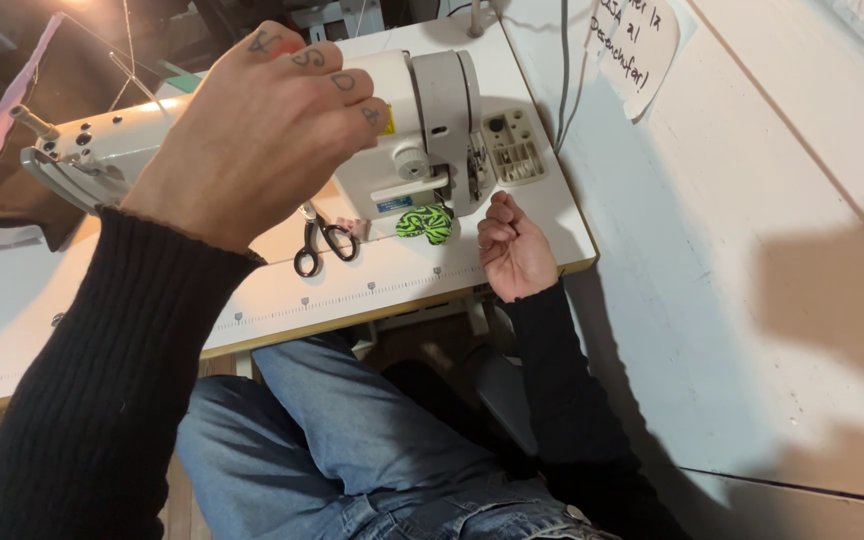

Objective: Preparing a sewing machine by winding and installing a bobbin.

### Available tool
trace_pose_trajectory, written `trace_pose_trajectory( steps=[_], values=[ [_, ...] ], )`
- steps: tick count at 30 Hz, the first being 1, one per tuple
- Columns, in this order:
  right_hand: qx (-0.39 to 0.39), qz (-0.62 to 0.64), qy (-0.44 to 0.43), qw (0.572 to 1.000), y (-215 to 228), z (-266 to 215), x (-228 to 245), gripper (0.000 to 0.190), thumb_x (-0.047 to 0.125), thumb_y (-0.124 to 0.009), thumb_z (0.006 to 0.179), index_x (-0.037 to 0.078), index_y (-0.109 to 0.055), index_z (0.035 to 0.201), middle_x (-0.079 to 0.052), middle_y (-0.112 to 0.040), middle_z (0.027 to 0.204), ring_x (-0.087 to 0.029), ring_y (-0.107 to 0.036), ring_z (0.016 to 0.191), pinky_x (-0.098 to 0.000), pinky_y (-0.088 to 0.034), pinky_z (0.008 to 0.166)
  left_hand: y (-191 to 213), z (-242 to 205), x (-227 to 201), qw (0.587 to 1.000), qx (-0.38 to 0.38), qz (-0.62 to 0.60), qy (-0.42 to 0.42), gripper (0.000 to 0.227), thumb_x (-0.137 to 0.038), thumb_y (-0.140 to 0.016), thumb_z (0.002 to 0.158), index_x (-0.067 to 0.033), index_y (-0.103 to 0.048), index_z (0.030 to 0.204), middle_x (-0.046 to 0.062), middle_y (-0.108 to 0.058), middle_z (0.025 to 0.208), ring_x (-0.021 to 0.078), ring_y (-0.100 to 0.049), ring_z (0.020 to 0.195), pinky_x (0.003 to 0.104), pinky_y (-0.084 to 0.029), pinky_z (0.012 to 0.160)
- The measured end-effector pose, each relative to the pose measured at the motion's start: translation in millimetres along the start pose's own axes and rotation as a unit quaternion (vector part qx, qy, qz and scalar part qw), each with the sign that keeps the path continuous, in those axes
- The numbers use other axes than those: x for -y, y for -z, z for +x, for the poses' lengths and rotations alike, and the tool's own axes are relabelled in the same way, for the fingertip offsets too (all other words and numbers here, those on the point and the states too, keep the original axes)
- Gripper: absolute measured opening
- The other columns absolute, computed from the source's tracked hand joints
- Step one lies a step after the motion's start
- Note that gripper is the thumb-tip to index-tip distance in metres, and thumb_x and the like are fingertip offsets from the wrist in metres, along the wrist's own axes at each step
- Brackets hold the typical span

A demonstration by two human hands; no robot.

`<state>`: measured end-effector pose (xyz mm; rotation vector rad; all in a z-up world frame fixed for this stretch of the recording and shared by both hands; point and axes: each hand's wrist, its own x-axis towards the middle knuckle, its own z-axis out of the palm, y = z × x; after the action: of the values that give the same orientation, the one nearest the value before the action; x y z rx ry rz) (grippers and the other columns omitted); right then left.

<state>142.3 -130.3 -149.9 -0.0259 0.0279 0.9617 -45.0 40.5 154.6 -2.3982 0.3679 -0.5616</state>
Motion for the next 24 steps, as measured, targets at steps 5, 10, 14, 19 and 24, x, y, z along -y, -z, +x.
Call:
trace_pose_trajectory(
  steps=[5, 10, 14, 19, 24],
  values=[
    [-0.016, 0.030, -0.009, 0.999, 4.5, 4.0, 1.2, 0.019, 0.015, -0.045, 0.112, 0.000, -0.055, 0.108, -0.001, -0.051, 0.078, -0.010, -0.044, 0.065, -0.0189, -0.047, 0.060, -2.3, 4.1, -0.8, 1.000, -0.022, 0.004, -0.008, 0.008, -0.015, -0.065, 0.098, -0.0180, -0.072, 0.097, -0.006, -0.068, 0.095, 0.0128, -0.067, 0.104, 0.031, -0.049, 0.094],
    [-0.031, 0.041, -0.014, 0.999, 1.2, 4.0, 0.6, 0.019, 0.015, -0.047, 0.112, -0.001, -0.057, 0.106, -0.001, -0.052, 0.079, -0.010, -0.046, 0.064, -0.0186, -0.049, 0.060, 1.2, 9.5, -4.7, 1.000, -0.006, 0.018, -0.008, 0.009, -0.016, -0.065, 0.096, -0.0178, -0.073, 0.098, -0.007, -0.069, 0.093, 0.0124, -0.067, 0.104, 0.031, -0.049, 0.093],
    [-0.064, 0.039, 0.000, 0.997, -6.8, 1.8, -2.6, 0.019, 0.014, -0.047, 0.110, 0.000, -0.058, 0.105, 0.000, -0.054, 0.079, -0.009, -0.048, 0.065, -0.0178, -0.050, 0.062, -1.5, 11.2, -4.5, 1.000, -0.018, 0.019, -0.017, 0.009, -0.015, -0.064, 0.095, -0.0185, -0.073, 0.096, -0.007, -0.068, 0.091, 0.0129, -0.066, 0.106, 0.032, -0.048, 0.094],
    [0.009, -0.006, -0.055, 0.998, 20.7, 3.5, 6.4, 0.023, 0.013, -0.051, 0.110, 0.010, -0.054, 0.088, 0.003, -0.051, 0.075, -0.007, -0.050, 0.066, -0.0195, -0.046, 0.057, -3.3, -5.5, 4.8, 0.999, -0.003, 0.050, -0.002, 0.010, -0.018, -0.064, 0.096, -0.0212, -0.069, 0.087, -0.008, -0.066, 0.087, 0.0121, -0.067, 0.098, 0.031, -0.051, 0.090],
    [-0.024, 0.010, 0.001, 1.000, 7.4, 2.8, 11.7, 0.016, 0.001, -0.051, 0.111, 0.005, -0.053, 0.095, 0.001, -0.051, 0.080, -0.008, -0.048, 0.066, -0.0184, -0.048, 0.065, 1.5, -3.6, 13.0, 0.984, 0.000, 0.179, 0.014, 0.032, -0.013, -0.066, 0.101, -0.0218, -0.058, 0.071, -0.009, -0.050, 0.058, 0.0045, -0.051, 0.050, 0.026, -0.039, 0.041]
  ],
)
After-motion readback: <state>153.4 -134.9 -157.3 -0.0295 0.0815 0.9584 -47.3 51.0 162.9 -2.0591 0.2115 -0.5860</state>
